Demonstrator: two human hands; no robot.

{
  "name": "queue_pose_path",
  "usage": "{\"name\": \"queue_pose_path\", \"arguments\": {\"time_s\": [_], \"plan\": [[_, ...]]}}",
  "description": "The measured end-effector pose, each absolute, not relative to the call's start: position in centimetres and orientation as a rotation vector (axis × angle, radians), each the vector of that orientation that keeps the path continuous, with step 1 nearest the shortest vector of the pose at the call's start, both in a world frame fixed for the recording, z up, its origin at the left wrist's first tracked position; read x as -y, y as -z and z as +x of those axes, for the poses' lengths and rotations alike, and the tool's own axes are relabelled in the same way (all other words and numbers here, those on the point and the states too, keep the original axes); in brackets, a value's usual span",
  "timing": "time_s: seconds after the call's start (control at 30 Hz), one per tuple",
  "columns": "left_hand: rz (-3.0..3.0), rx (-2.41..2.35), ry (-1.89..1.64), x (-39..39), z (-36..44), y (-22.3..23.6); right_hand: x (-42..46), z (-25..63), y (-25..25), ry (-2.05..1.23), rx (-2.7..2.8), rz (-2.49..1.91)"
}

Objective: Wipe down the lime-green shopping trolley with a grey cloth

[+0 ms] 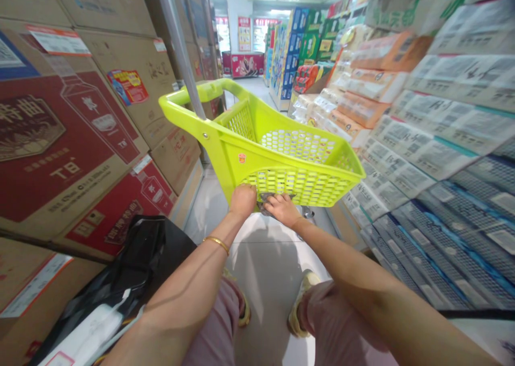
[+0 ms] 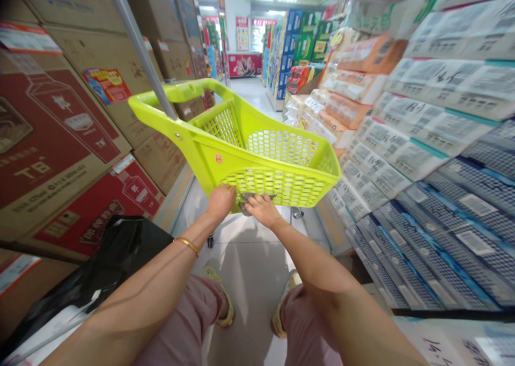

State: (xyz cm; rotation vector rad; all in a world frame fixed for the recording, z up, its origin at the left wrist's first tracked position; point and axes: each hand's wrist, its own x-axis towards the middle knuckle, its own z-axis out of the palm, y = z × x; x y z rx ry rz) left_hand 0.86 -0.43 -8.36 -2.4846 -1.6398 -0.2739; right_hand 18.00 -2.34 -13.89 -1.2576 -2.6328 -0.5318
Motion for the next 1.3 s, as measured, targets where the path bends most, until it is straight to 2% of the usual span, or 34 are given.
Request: {"name": "queue_pose_path", "arguments": {"time_s": [0.2, 0.4, 0.53, 0.7, 1.03, 1.13, 1.3], "plan": [[-2.508, 1.655, 0.278, 0.4, 0.9, 8.1, 1.7, 17.7, 11.5, 0.664, 2.505, -1.262], [-2.517, 1.69, 0.294, 0.4, 1.0, 8.0, 0.5, 17.6, 6.6, 0.84, 1.954, -1.354], [-2.511, 1.679, 0.247, 0.4, 0.9, 8.1, 0.2, 17.8, 5.3, 0.829, 1.72, -1.423], [-2.491, 1.655, 0.237, 0.3, 0.9, 8.2, 0.6, 17.4, 7.5, 0.694, 2.016, -1.453], [-2.486, 1.663, 0.295, 0.2, 1.2, 8.3, 2.2, 17.9, 14.1, 0.561, 2.653, -1.238], [-2.486, 1.653, 0.283, 0.2, 1.3, 8.2, 2.0, 18.0, 13.3, 0.594, 2.596, -1.246], [-2.485, 1.651, 0.24, 0.3, 1.4, 8.0, 1.0, 17.8, 9.1, 0.688, 2.243, -1.361]]}}
